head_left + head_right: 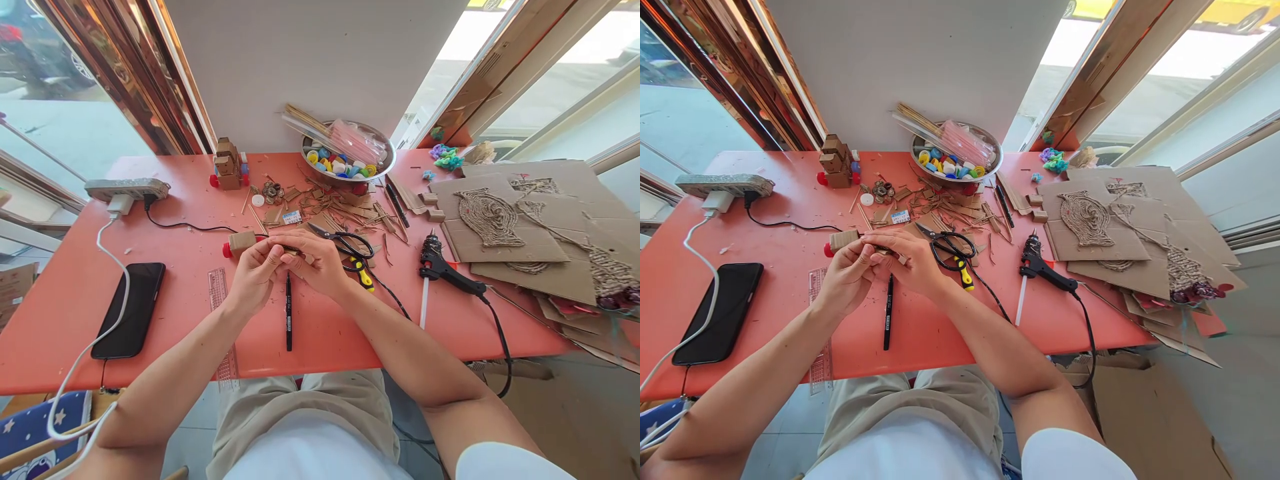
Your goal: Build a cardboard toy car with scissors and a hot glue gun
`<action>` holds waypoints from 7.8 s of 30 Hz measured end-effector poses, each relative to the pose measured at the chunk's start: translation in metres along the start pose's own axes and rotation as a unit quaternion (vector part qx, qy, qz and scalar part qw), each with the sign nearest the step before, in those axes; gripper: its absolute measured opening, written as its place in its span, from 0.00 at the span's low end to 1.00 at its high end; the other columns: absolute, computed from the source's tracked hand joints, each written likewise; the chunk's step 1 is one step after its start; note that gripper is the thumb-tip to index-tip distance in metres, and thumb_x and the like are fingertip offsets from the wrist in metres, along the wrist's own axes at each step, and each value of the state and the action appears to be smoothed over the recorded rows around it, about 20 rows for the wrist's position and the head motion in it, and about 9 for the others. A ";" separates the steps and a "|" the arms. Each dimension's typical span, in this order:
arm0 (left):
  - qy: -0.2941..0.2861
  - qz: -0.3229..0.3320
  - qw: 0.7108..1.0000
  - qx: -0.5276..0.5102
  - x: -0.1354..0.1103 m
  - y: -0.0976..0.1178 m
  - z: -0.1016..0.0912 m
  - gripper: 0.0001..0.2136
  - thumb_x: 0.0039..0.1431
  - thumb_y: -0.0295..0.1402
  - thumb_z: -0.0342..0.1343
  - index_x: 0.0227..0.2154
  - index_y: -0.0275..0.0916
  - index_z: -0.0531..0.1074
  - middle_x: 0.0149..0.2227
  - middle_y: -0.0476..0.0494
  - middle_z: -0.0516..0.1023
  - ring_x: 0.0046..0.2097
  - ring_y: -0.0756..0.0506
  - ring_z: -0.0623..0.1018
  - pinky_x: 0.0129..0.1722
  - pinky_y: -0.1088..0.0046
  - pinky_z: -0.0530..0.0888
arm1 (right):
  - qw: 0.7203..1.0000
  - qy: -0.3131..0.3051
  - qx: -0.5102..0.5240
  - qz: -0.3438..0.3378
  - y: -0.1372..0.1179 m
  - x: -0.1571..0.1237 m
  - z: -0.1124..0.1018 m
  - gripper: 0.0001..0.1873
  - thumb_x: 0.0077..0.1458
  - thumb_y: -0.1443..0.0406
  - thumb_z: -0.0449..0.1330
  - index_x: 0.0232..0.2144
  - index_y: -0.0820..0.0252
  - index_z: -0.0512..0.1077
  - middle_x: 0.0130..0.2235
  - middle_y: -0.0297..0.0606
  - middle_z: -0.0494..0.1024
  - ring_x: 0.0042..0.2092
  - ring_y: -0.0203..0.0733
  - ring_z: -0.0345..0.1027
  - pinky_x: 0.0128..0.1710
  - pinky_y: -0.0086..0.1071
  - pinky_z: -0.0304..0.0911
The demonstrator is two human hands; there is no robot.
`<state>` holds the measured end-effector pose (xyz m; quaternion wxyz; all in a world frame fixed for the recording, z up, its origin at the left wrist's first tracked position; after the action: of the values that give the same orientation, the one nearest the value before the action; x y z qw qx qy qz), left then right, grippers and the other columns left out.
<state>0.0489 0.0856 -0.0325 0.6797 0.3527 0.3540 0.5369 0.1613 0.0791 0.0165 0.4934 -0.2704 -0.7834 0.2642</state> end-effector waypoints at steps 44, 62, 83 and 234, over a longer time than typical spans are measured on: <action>0.043 0.320 0.912 0.254 -0.015 0.046 -0.008 0.17 0.60 0.51 0.69 0.38 0.43 0.82 0.36 0.44 0.87 0.37 0.46 0.87 0.40 0.71 0.83 | 0.993 0.063 -0.083 -0.059 -0.019 0.003 -0.020 0.13 0.71 0.61 0.62 0.53 0.50 0.83 0.53 0.42 0.87 0.54 0.42 0.82 0.57 0.38 0.78; 0.061 0.304 0.926 0.214 -0.015 0.043 -0.015 0.21 0.52 0.53 0.75 0.28 0.43 0.74 0.27 0.50 0.81 0.38 0.45 0.87 0.39 0.71 0.83 | 0.969 0.003 -0.227 -0.098 -0.028 -0.003 -0.004 0.15 0.73 0.64 0.58 0.55 0.50 0.83 0.53 0.40 0.88 0.54 0.46 0.80 0.54 0.43 0.72; -0.118 0.143 0.935 0.302 -0.004 0.013 0.020 0.24 0.64 0.61 0.59 0.32 0.44 0.68 0.20 0.53 0.73 0.19 0.50 0.70 0.20 0.75 0.65 | 0.955 -0.250 -0.034 0.154 0.000 -0.001 0.005 0.19 0.74 0.56 0.53 0.31 0.58 0.70 0.28 0.32 0.74 0.30 0.35 0.62 0.33 0.28 0.55; -0.129 -0.042 0.984 0.116 0.003 -0.005 0.019 0.29 0.47 0.63 0.72 0.30 0.40 0.75 0.31 0.41 0.84 0.42 0.36 0.88 0.36 0.61 0.87 | 0.984 0.080 -0.039 0.153 -0.010 0.007 -0.026 0.09 0.53 0.67 0.58 0.25 0.52 0.76 0.32 0.37 0.81 0.35 0.43 0.72 0.37 0.37 0.68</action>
<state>0.0685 0.0862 -0.0274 0.6961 0.4805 0.3376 0.4131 0.1808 0.0804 0.0367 0.4977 -0.4259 -0.7005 0.2833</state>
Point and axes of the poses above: each hand's wrist, its own x-axis towards the middle knuckle, its own z-axis out of the palm, y = z × x, the point moved 9 cm from there along x, towards the middle knuckle
